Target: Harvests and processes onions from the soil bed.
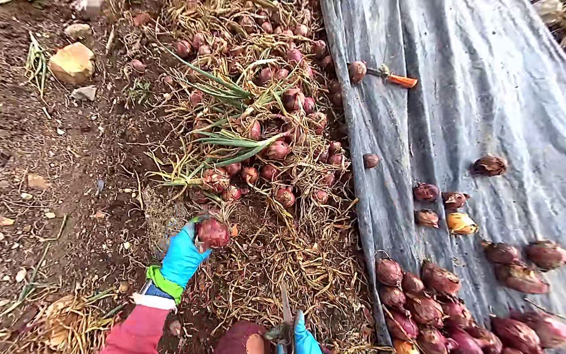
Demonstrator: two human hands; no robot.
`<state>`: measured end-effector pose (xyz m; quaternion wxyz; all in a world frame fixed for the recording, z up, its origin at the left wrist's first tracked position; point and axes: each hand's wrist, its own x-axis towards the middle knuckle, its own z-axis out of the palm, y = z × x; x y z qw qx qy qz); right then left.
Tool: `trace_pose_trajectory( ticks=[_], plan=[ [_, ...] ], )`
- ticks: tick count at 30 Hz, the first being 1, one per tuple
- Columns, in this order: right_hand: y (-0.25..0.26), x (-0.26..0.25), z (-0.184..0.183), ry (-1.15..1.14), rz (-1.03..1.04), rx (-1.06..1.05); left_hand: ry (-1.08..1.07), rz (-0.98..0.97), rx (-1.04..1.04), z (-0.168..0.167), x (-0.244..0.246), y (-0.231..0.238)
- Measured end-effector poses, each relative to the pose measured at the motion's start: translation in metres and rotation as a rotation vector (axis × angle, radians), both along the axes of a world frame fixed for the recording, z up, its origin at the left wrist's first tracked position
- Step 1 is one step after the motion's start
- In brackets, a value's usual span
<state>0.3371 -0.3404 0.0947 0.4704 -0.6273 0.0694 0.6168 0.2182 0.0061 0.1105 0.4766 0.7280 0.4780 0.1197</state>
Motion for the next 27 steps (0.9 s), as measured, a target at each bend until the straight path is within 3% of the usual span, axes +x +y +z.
trace_pose_trajectory(
  ticks=[2,4,9,12,14,17,21,25,27],
  plan=[
    [0.039,0.005,0.009,-0.026,0.133,0.205,-0.187,-0.109,-0.150,0.031,-0.005,-0.045],
    [0.071,0.017,0.031,-0.088,0.115,0.347,-0.210,-0.313,-0.187,0.049,-0.002,-0.077],
    [0.055,0.034,0.082,-0.283,0.056,0.396,0.020,-0.675,0.140,0.084,0.009,-0.106],
    [0.019,0.035,0.104,-0.371,0.083,0.367,0.281,-0.901,0.058,0.146,0.026,-0.119],
    [-0.007,0.030,0.117,-0.477,0.105,0.402,0.288,-0.913,-0.017,0.170,0.035,-0.140],
    [-0.037,0.028,0.129,-0.757,0.074,0.481,0.099,-0.844,0.051,0.177,0.048,-0.176],
    [-0.069,0.053,0.133,-0.783,-0.202,0.406,0.385,-0.846,0.290,0.205,0.111,-0.228],
    [-0.079,0.103,0.167,-0.786,-0.500,0.215,0.248,-0.957,0.482,0.191,0.183,-0.255],
    [-0.076,0.131,0.181,-0.869,-0.527,0.100,0.112,-0.992,0.501,0.179,0.218,-0.256]
  ],
)
